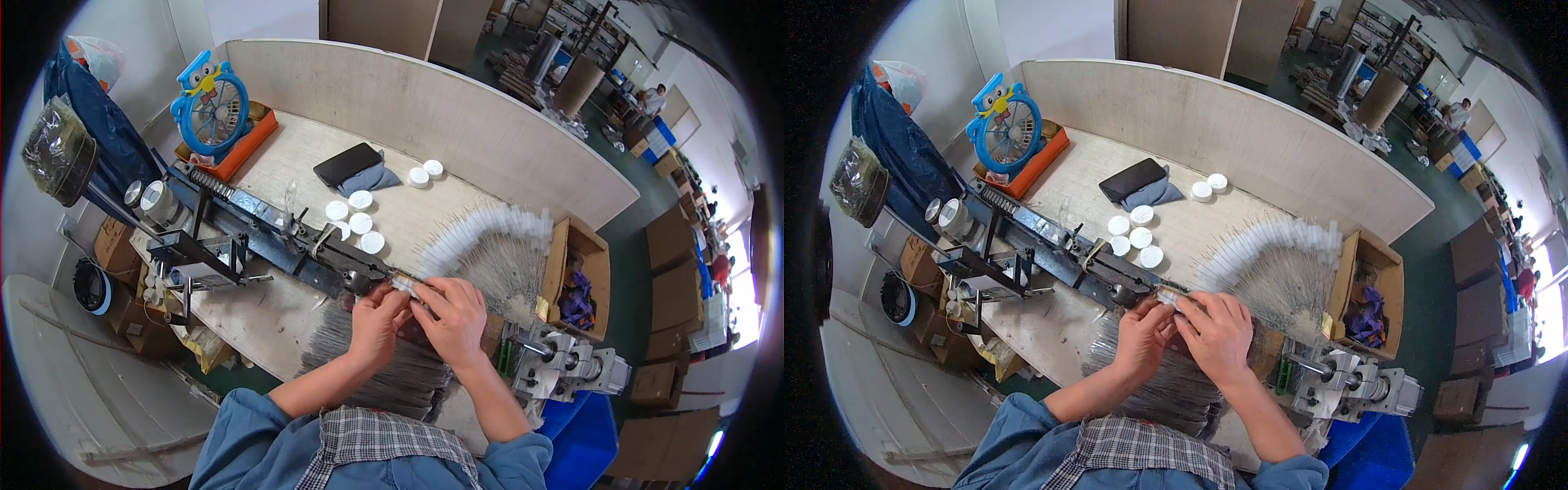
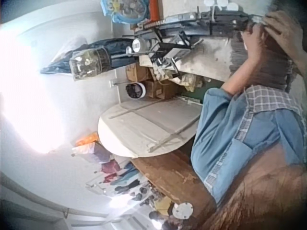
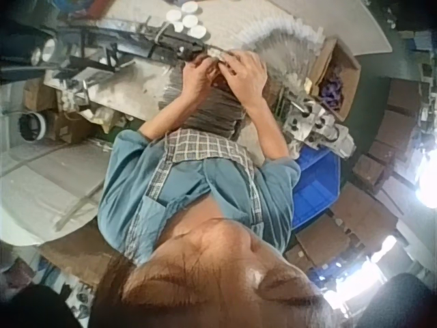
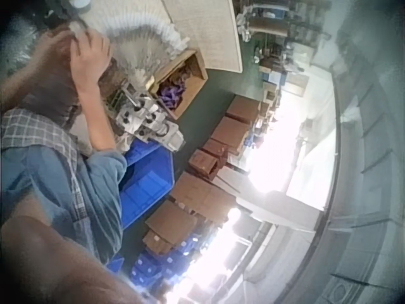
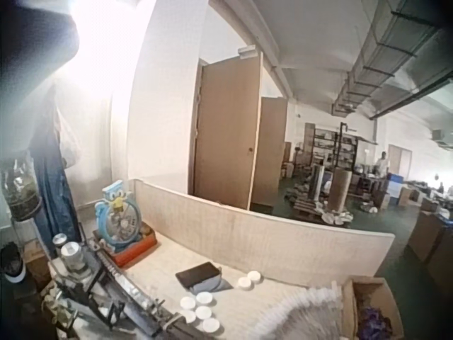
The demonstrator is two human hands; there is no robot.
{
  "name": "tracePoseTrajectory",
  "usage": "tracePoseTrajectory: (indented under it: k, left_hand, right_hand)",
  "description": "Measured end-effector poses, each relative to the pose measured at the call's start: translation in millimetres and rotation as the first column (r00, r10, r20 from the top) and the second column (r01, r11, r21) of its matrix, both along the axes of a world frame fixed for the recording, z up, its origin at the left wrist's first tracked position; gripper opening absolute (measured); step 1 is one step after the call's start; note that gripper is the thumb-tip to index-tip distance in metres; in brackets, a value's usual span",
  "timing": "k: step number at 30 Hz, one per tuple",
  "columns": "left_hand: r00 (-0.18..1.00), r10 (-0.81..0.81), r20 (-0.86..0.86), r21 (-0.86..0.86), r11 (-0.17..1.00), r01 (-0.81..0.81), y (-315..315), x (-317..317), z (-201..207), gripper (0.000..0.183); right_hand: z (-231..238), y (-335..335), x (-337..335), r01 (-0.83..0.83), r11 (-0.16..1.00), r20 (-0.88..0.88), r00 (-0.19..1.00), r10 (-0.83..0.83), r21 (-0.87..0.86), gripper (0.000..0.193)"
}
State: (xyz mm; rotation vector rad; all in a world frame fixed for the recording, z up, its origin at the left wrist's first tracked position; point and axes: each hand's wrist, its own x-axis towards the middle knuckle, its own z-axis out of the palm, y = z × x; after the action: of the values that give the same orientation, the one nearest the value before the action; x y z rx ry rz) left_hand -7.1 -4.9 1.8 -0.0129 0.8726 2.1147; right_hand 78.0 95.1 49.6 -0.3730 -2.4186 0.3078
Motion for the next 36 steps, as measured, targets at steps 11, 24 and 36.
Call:
tracePoseTrajectory:
  k: [11, 24, 36]
  left_hand:
    - [0.999, 0.021, 0.031, -0.015, 1.000, -0.020, 1.5, -0.6, 5.6, 0.022]
    - [0.992, 0.009, 0.126, 0.031, 0.999, -0.013, -1.8, -2.1, 4.0, 0.031]
    - [0.996, -0.065, 0.059, -0.046, 0.997, 0.068, 0.8, 3.9, 19.8, 0.068]
  right_hand:
    - [-3.4, 1.7, 0.3, -0.005, 1.000, -0.035, 0.999, 0.004, -0.023, 0.025]
    - [-4.2, -2.9, -1.9, 0.029, 1.000, -0.065, 0.997, -0.029, 0.006, 0.030]
    - [12.3, 6.2, 28.6, 0.046, 0.999, 0.108, 0.993, -0.045, -0.003, 0.013]
